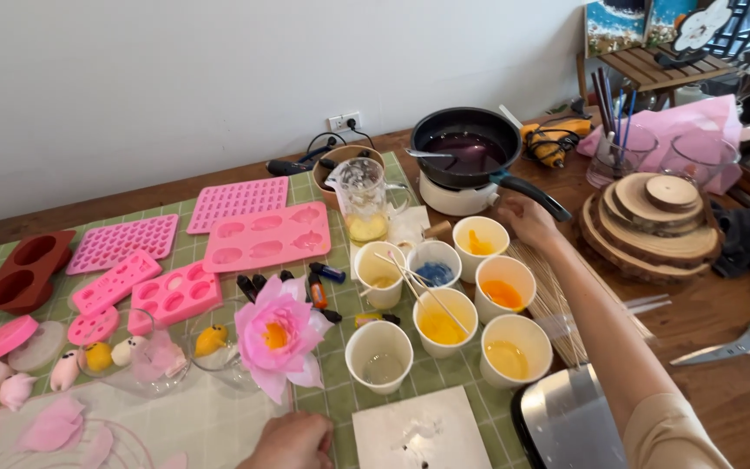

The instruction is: Shaping and assembling wax petals to create a flower candle.

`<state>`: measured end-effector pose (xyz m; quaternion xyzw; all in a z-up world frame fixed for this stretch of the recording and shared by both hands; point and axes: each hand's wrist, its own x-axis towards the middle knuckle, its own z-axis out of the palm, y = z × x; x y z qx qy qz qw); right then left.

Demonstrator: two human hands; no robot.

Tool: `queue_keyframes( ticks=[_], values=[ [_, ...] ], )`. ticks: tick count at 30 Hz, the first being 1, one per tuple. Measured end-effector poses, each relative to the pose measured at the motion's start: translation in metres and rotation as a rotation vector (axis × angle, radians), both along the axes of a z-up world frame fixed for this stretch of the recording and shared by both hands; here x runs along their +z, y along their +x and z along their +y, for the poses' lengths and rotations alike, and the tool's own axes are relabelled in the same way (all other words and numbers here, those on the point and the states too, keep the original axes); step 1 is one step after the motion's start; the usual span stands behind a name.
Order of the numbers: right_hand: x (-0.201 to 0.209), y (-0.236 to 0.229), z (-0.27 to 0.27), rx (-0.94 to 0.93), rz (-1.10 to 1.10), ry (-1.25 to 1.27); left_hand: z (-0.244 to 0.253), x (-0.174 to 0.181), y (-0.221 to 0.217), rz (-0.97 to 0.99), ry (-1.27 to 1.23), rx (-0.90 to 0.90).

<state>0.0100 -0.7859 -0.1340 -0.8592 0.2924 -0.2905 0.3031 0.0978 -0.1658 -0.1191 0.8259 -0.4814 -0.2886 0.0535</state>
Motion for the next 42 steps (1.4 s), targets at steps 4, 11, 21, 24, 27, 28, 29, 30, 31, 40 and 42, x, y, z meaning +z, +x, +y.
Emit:
queue_keyframes(
  ticks=[4,11,21,24,27,28,29,30,31,40,42],
  values=[
    [-0.009,0.021,-0.003,-0.031,0.107,-0.093,-0.003,-0.014,0.003,0.001,0.005,-0.032],
    [-0.009,0.035,-0.012,-0.085,0.154,-0.079,-0.006,-0.019,0.003,0.015,0.020,-0.020],
    [0.050,0.026,0.025,0.059,0.298,-0.271,-0.008,-0.027,0.011,0.142,0.030,-0.035],
    [0.048,0.025,0.026,0.054,0.277,-0.334,-0.004,-0.025,0.008,0.124,-0.035,-0.045],
    [0.054,0.020,0.035,0.012,0.311,-0.348,0.000,0.001,0.002,0.117,-0.147,-0.056],
    [0.057,0.016,0.041,-0.014,0.345,-0.325,0.002,0.013,-0.002,0.130,-0.201,-0.059],
    [0.060,0.012,0.045,-0.007,0.346,-0.326,0.001,0.014,-0.004,0.132,-0.202,-0.053],
    [0.063,0.007,0.049,0.022,0.327,-0.378,0.000,0.014,-0.006,0.099,-0.152,-0.024],
    [0.065,0.000,0.054,0.048,0.306,-0.429,0.000,0.015,-0.008,0.063,-0.102,0.001],
    [0.040,-0.094,0.045,-0.164,0.600,-0.617,0.026,0.054,-0.030,-0.036,-0.275,-0.083],
    [0.067,-0.122,0.086,-0.104,0.551,-0.596,0.050,0.072,-0.043,-0.035,-0.312,-0.062]
  ],
)
